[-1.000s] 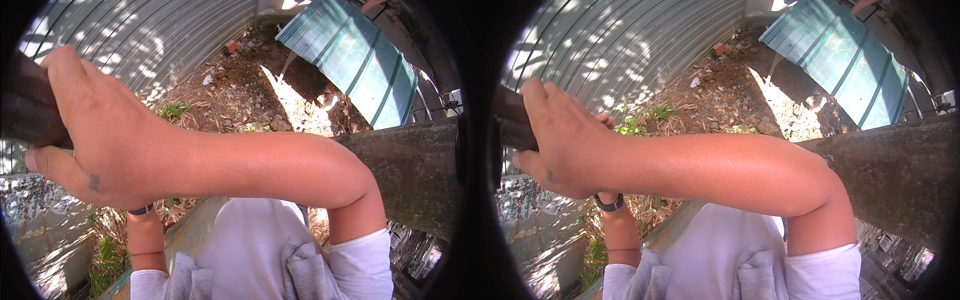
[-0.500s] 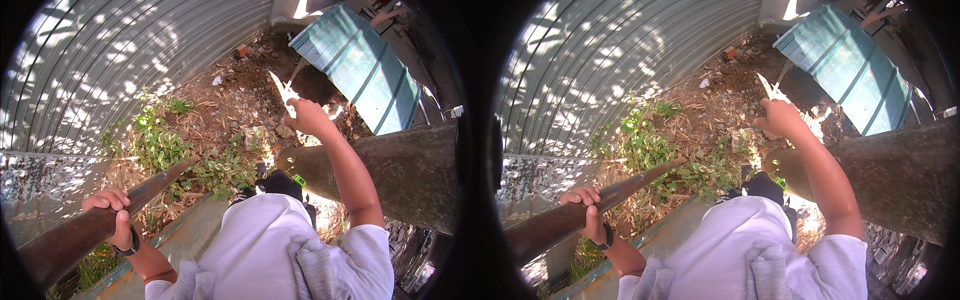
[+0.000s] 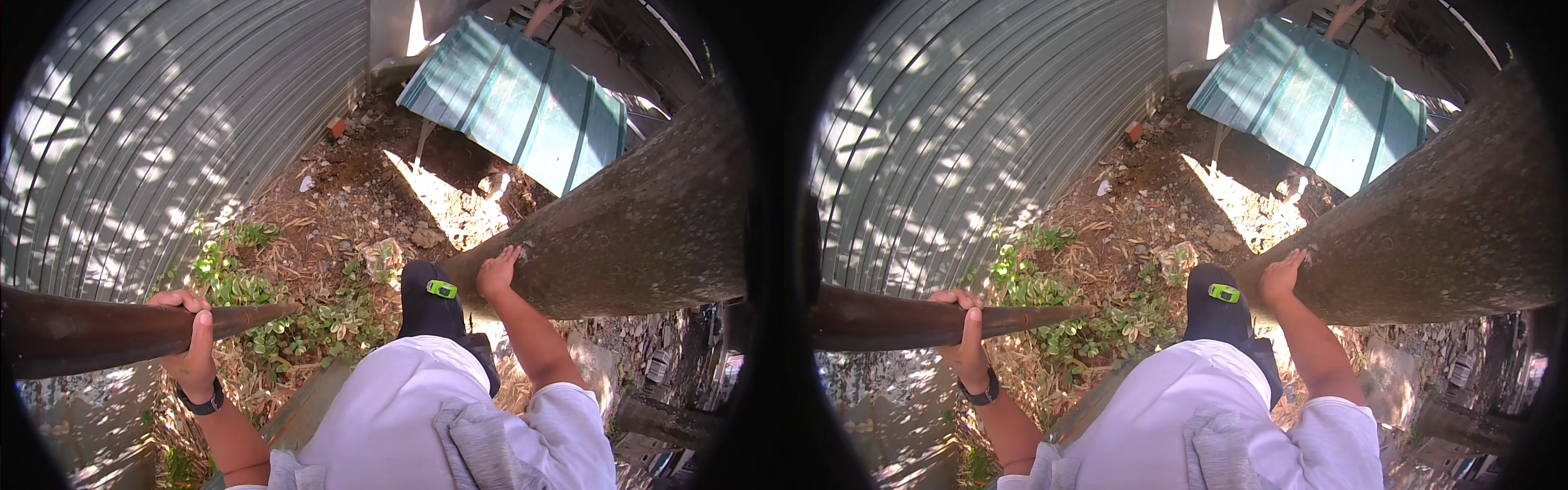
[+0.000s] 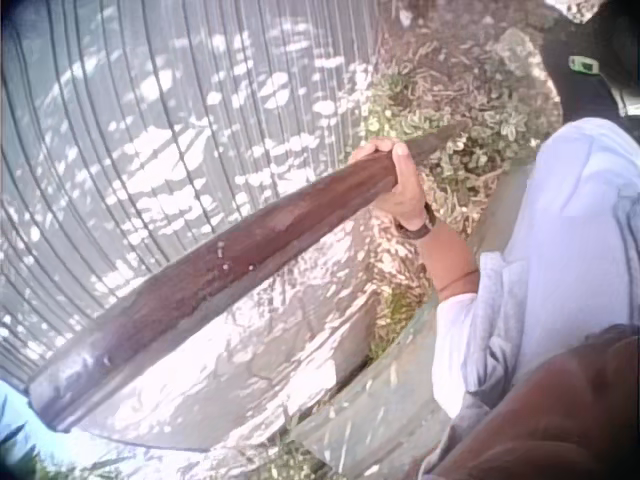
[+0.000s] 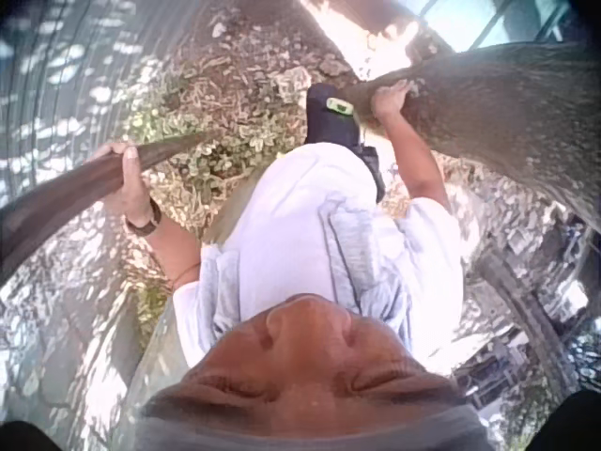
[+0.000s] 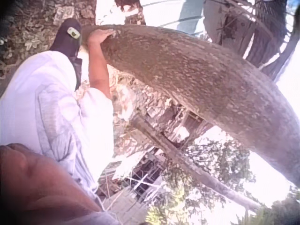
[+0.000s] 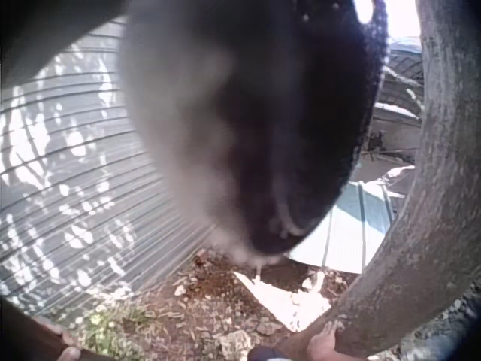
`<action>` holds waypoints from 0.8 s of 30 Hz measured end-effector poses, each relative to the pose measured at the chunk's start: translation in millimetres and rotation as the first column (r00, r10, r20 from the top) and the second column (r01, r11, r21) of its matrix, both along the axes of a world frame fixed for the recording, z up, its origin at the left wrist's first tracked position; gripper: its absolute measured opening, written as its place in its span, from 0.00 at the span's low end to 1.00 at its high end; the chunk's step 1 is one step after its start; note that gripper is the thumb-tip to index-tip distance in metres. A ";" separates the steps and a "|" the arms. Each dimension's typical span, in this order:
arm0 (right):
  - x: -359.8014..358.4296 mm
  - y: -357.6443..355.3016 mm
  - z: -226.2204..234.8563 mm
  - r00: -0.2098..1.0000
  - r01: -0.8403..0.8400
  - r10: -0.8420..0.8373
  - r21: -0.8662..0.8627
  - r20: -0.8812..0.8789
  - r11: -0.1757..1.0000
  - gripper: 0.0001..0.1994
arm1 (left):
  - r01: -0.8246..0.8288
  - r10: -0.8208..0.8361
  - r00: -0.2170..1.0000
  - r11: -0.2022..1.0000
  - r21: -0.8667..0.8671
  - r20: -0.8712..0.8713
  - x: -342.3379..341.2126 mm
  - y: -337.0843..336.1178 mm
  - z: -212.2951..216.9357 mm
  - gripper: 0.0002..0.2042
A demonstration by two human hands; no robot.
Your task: The person uses a hoe to loosen soil and remove weeds from a narrow outdoor area between a corrugated metal wall and a translucent panel. They repeatedly strike the ground, pull up weeds by hand, and clear debris.
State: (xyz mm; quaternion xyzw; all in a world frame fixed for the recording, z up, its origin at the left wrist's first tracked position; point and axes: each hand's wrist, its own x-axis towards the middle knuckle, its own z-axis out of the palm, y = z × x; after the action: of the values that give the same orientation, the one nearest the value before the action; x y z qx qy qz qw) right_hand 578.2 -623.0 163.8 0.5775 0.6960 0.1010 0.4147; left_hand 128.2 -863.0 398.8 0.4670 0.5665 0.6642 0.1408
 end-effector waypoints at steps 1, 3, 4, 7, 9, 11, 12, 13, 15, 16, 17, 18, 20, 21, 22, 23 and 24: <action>-0.3 2.4 0.9 1.000 0.016 -0.016 -0.050 0.007 0.999 0.27 | 0.007 -0.007 1.000 1.000 -0.001 0.004 0.5 5.8 0.2 0.20; -0.5 4.4 3.2 1.000 0.000 0.002 -0.073 0.024 0.997 0.27 | 0.026 -0.026 0.999 1.000 0.002 -0.023 0.4 15.1 -1.1 0.19; -0.6 3.7 3.5 0.998 -0.029 0.032 -0.070 0.047 0.997 0.26 | -0.008 0.008 1.000 1.000 -0.012 -0.016 0.2 17.6 -2.2 0.19; -0.4 -0.4 1.6 0.996 -0.082 0.082 -0.025 0.033 0.996 0.25 | -0.022 0.021 0.999 1.000 -0.008 -0.029 -0.6 16.6 -5.9 0.17; -4.3 2.6 -2.2 0.998 -0.055 0.057 -0.060 0.018 0.997 0.24 | -0.055 0.055 0.998 0.998 -0.026 -0.015 -0.8 11.0 -7.1 0.17; -13.1 12.6 -5.3 1.000 -0.030 0.030 -0.095 -0.001 0.995 0.22 | -0.054 0.055 0.998 0.998 -0.025 0.023 -0.7 3.5 -6.2 0.17; -19.6 21.2 -5.9 0.999 0.031 -0.036 -0.139 -0.033 0.990 0.22 | -0.054 0.054 0.999 0.998 -0.045 0.002 -1.3 -0.6 -4.5 0.18; -28.1 32.0 -6.0 0.994 0.092 -0.101 -0.182 -0.046 0.979 0.22 | -0.113 0.112 0.994 0.992 -0.064 -0.013 -0.3 -4.0 -3.8 0.18; -46.6 52.9 -4.9 0.970 0.208 -0.232 -0.258 -0.066 0.943 0.23 | -0.173 0.172 0.985 0.981 -0.091 -0.018 0.3 -9.2 -1.9 0.19; -57.6 64.5 -3.9 0.953 0.259 -0.292 -0.285 -0.079 0.923 0.23 | -0.201 0.200 0.980 0.974 -0.103 -0.022 0.9 -10.7 -1.6 0.20; -65.4 72.7 -2.9 0.947 0.225 -0.278 -0.287 -0.159 0.931 0.23 | -0.217 0.217 0.976 0.973 -0.079 -0.013 0.4 -10.8 -1.5 0.19; -74.2 82.5 -2.3 0.935 0.188 -0.259 -0.284 -0.241 0.940 0.23 | -0.262 0.262 0.965 0.965 -0.018 -0.012 0.0 -10.1 -2.2 0.19; -93.1 106.0 -4.9 0.895 0.170 -0.260 -0.260 -0.363 0.950 0.22 | -0.483 0.484 0.875 0.874 0.041 -0.011 -1.0 -8.2 -4.9 0.13; -100.3 120.1 -7.8 0.876 0.156 -0.247 -0.240 -0.415 0.958 0.22 | -0.512 0.515 0.857 0.856 0.072 -0.031 -4.9 -5.1 -6.1 0.14; -105.7 135.9 -11.9 0.847 0.172 -0.276 -0.257 -0.454 0.951 0.21 | -0.542 0.548 0.835 0.834 0.102 -0.049 -7.7 -1.8 -8.2 0.14; -111.5 152.0 -17.7 0.823 0.179 -0.296 -0.274 -0.484 0.945 0.21 | -0.572 0.583 0.810 0.810 0.130 -0.068 -11.3 1.1 -9.8 0.15; -116.4 170.3 -24.2 0.797 0.185 -0.317 -0.291 -0.514 0.939 0.21 | -0.600 0.617 0.782 0.784 0.158 -0.087 -16.0 5.7 -11.2 0.16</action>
State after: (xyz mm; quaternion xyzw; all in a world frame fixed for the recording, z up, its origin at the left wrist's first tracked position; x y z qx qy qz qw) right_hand 461.8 -452.7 139.7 0.6184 0.7093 -0.2065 0.2679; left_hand 112.2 -857.3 387.7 0.3102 0.6536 0.6743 -0.1482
